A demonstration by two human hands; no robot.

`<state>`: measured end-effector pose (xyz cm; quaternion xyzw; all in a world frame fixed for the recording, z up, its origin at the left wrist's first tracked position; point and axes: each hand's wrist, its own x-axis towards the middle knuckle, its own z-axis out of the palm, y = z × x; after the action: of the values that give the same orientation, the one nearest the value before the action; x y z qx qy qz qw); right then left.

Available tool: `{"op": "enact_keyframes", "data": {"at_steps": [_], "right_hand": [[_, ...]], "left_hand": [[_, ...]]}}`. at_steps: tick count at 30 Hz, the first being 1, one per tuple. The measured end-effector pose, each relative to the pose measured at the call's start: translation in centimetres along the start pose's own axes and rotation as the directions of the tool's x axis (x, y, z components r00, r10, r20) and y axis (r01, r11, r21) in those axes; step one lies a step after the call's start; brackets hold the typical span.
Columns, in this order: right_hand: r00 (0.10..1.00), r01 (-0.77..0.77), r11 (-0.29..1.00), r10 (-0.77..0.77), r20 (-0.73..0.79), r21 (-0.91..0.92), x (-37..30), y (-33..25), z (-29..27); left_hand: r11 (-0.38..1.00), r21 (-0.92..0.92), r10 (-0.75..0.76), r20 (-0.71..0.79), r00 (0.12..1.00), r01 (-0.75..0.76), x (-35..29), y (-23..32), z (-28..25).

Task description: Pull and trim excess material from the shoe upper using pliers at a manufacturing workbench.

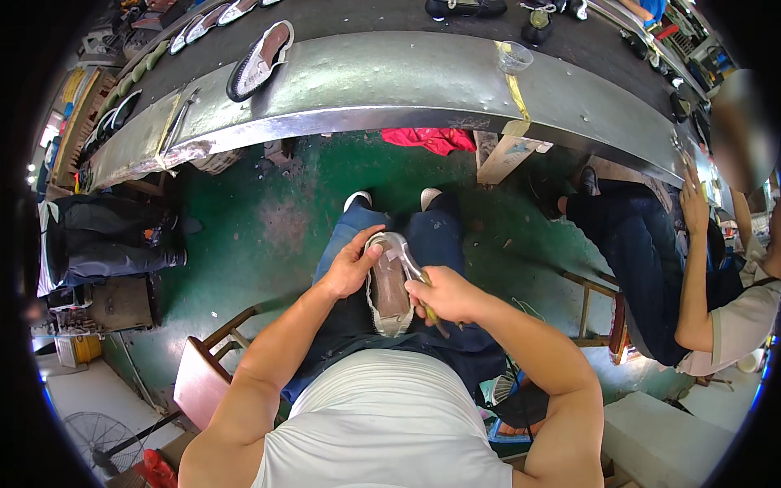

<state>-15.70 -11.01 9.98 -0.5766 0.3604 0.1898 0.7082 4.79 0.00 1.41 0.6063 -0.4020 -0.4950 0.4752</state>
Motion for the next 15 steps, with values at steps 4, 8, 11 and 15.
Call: {"op": "enact_keyframes", "data": {"at_steps": [4, 8, 11, 15], "right_hand": [[0.870, 0.197, 0.697, -0.449, -0.205, -0.690, 3.5, 2.4, 0.6], [0.772, 0.218, 0.658, -0.569, -0.285, -0.721, 4.5, 3.2, -0.1], [0.740, 0.242, 0.599, -0.623, -0.254, -0.763, 3.9, 4.3, -0.1], [0.753, 0.212, 0.546, -0.620, -0.221, -0.811, 1.8, 5.0, 1.0]], "left_hand": [[0.962, -0.272, -0.067, -0.102, 0.993, 0.037, 0.3, -2.2, 0.1], [0.957, -0.289, -0.072, -0.178, 0.981, 0.018, 0.8, -2.5, 0.1], [0.949, -0.315, -0.083, -0.142, 0.986, 0.034, 0.5, -2.2, -0.1], [0.778, -0.606, -0.167, 0.054, 0.985, 0.165, -0.9, 0.7, -1.4]]}}
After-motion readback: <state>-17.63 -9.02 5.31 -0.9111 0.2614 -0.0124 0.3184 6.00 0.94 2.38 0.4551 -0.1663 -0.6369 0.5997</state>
